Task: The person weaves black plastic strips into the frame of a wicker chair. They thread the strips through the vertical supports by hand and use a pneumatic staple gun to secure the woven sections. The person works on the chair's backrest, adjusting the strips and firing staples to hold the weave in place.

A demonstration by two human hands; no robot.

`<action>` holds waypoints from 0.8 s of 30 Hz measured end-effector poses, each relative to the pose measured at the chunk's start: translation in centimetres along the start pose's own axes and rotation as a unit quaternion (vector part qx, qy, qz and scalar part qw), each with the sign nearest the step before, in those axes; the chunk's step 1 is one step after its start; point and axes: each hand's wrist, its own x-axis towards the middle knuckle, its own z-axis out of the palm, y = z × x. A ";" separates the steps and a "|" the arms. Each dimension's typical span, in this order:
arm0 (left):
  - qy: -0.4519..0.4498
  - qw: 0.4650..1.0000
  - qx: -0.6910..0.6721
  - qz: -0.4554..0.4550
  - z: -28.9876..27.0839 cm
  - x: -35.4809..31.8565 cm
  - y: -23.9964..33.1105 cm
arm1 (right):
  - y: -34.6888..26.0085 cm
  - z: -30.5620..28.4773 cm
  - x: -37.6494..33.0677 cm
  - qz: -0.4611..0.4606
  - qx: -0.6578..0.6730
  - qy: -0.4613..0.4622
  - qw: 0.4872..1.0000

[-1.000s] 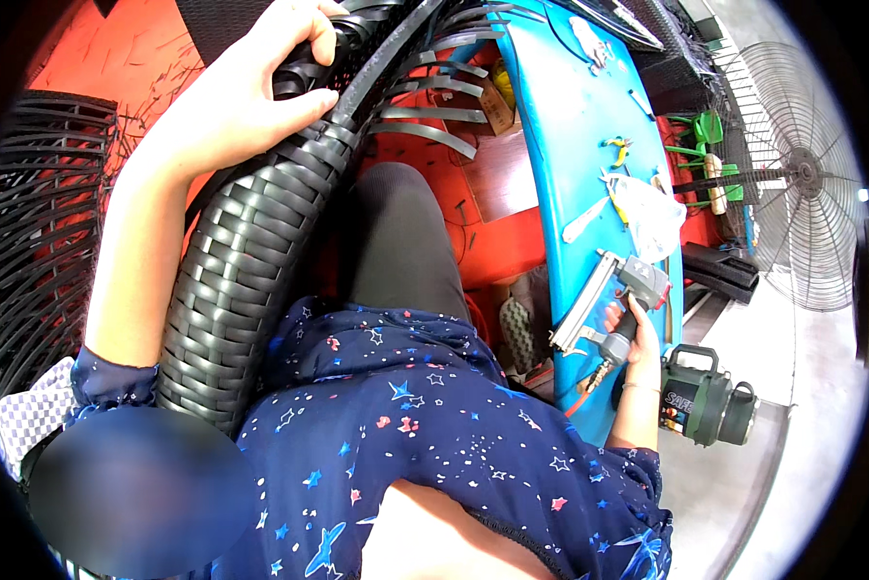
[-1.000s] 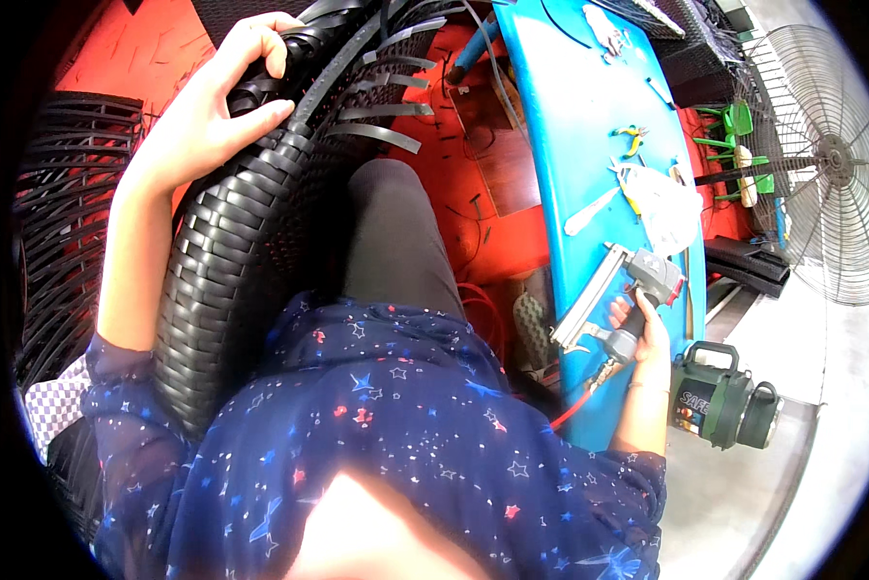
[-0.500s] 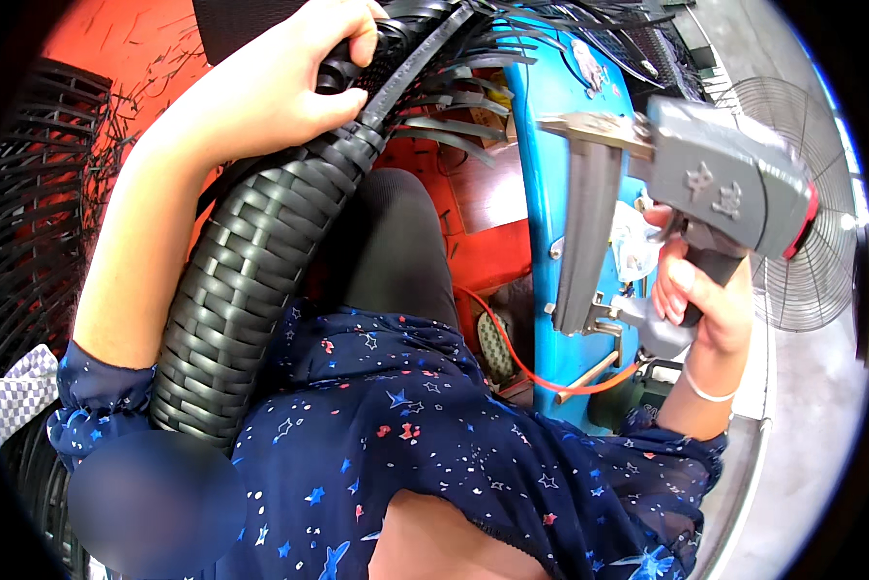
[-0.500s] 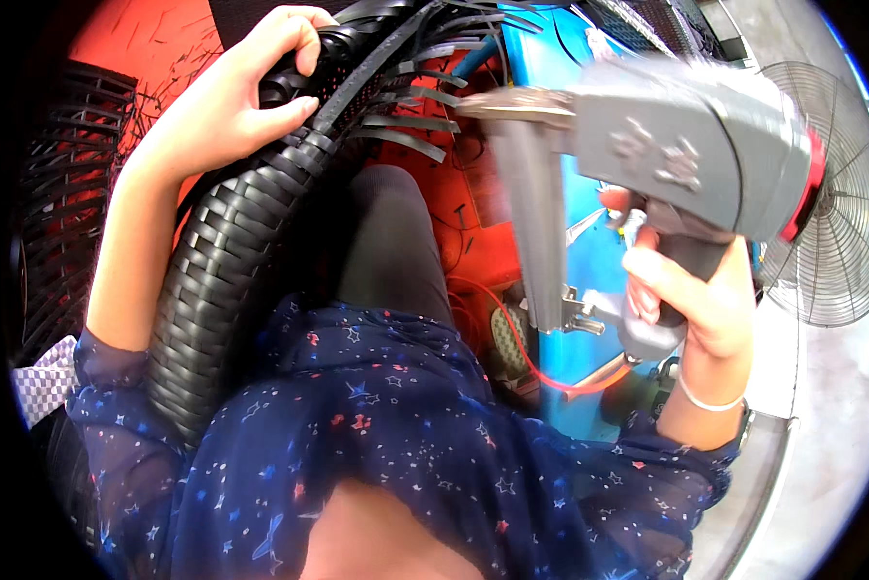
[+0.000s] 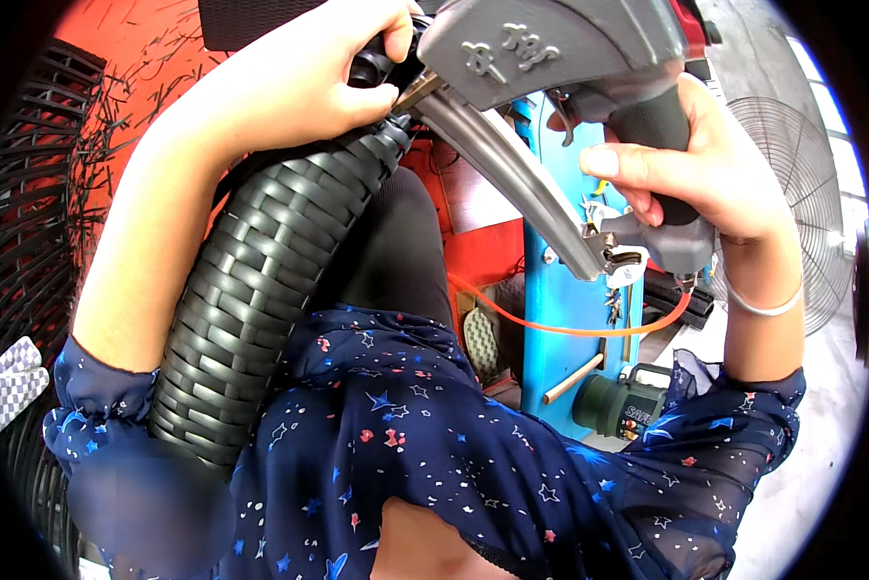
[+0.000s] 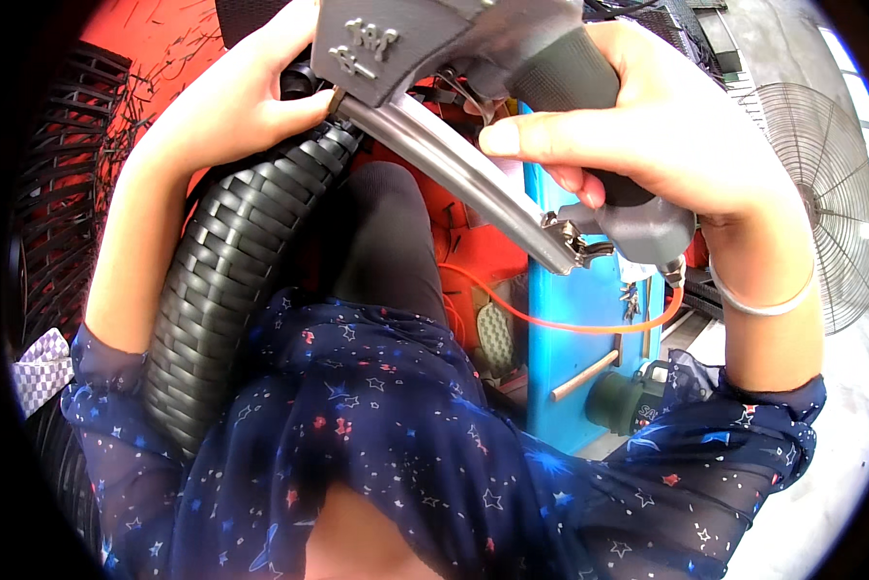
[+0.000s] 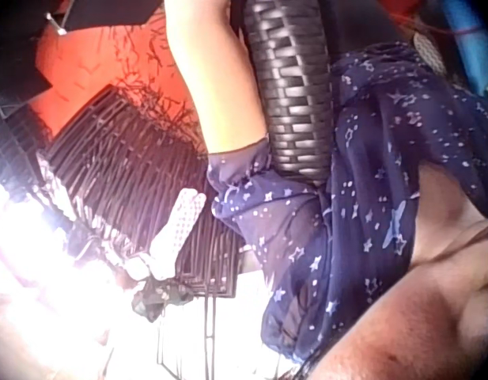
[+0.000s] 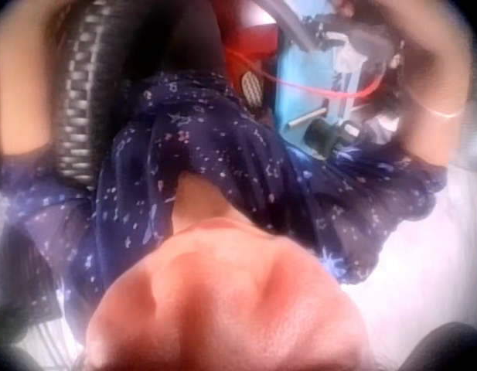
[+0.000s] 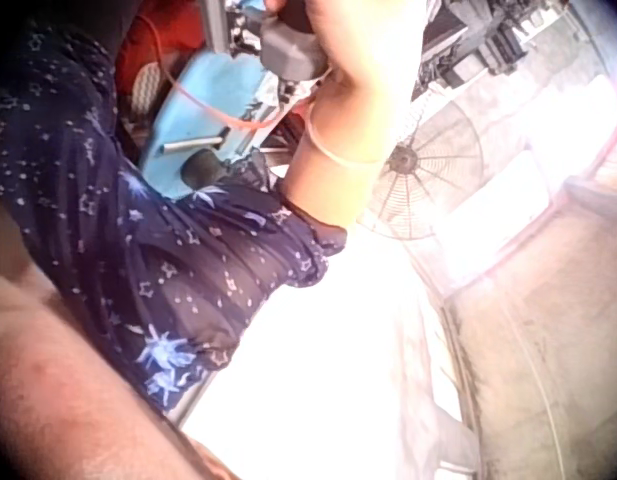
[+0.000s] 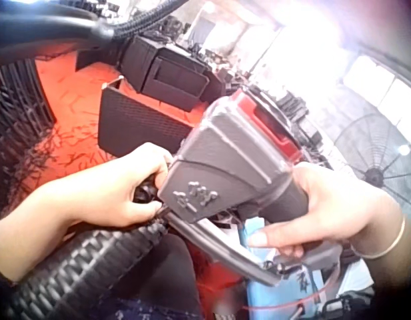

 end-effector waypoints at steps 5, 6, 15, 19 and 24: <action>-0.023 0.995 -0.065 -0.073 0.1 0.1 0.0 | -0.1 -0.2 0.6 0.011 -0.025 -0.018 0.999; -0.025 0.993 -0.081 -0.086 0.0 0.2 0.3 | -0.1 -0.1 0.7 0.012 -0.021 -0.020 1.000; -0.024 0.997 -0.032 -0.070 0.3 -0.2 0.1 | -0.2 0.1 0.6 0.008 0.002 -0.028 1.000; -0.013 1.000 -0.004 0.003 0.6 -0.2 -1.1 | -0.6 0.1 0.5 0.009 0.011 -0.026 1.000; -0.019 1.000 -0.003 -0.025 0.5 -0.3 -0.6 | -1.0 0.0 0.5 0.024 0.002 -0.022 0.999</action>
